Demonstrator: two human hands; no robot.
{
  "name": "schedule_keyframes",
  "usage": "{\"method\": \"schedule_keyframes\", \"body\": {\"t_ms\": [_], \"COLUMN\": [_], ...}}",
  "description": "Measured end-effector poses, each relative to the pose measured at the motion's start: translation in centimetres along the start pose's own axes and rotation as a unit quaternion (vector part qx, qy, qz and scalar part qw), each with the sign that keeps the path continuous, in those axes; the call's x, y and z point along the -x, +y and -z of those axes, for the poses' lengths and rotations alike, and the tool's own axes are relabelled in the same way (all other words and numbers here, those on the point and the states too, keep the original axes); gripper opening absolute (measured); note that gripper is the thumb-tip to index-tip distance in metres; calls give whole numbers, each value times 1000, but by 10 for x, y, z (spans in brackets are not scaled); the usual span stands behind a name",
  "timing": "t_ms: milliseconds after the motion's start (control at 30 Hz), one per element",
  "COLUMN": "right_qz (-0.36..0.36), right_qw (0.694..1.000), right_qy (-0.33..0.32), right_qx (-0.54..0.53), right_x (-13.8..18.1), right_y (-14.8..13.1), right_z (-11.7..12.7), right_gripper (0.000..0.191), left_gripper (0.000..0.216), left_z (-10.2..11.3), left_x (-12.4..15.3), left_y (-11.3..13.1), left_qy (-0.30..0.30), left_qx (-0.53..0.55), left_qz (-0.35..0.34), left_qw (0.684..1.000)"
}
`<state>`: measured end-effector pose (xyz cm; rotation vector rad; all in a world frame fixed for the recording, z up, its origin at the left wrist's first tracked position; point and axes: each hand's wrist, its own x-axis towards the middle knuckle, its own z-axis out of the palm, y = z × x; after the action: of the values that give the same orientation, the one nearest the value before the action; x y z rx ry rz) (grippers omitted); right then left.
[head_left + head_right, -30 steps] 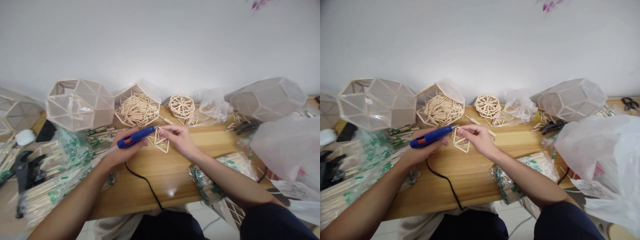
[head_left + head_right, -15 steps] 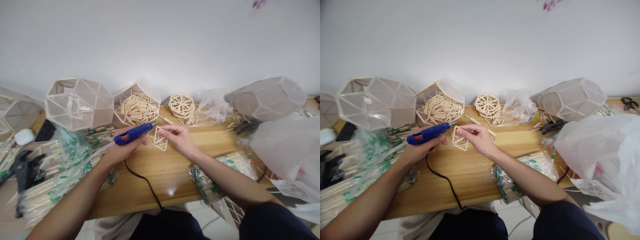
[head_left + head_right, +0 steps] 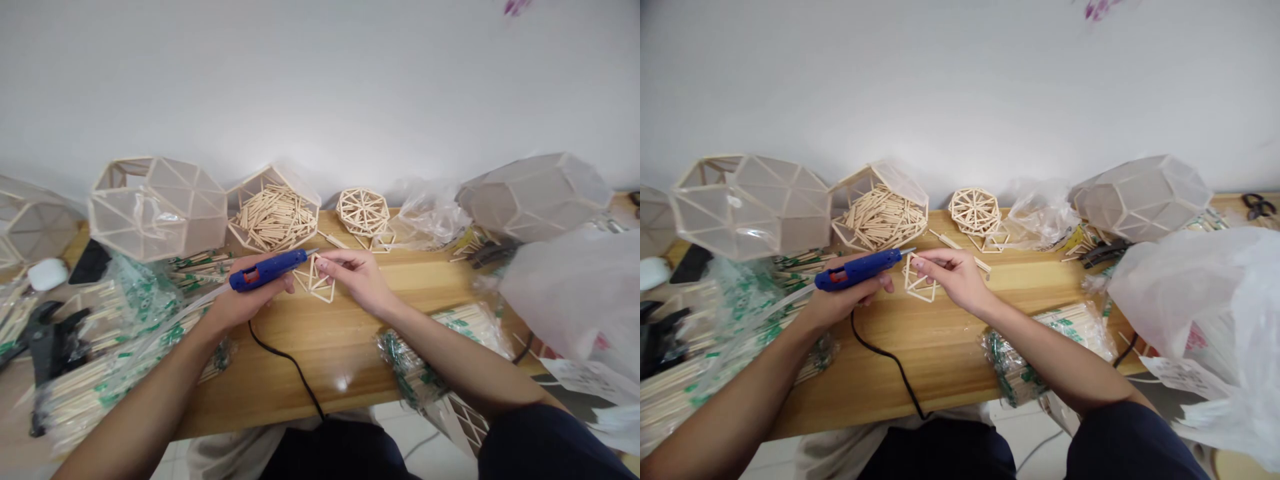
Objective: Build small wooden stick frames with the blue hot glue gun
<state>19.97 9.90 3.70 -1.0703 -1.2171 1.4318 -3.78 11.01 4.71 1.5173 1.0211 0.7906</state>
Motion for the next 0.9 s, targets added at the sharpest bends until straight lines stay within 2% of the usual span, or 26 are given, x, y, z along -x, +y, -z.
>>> {"method": "schedule_keyframes", "body": {"t_ms": [300,900], "right_qz": [-6,-19], "right_qw": [1000,1000], "right_qy": [6,8], "right_qx": [5,8], "right_x": [0,0], "right_y": [1,2], "right_z": [1,1], "right_gripper": [35,37], "left_gripper": [17,17], "left_z": [0,2], "left_x": [-2,-2], "left_y": [3,-1], "left_qy": [-11,1], "left_qx": [-21,-67], "left_qz": [-28,-71], "left_qw": [999,995]}}
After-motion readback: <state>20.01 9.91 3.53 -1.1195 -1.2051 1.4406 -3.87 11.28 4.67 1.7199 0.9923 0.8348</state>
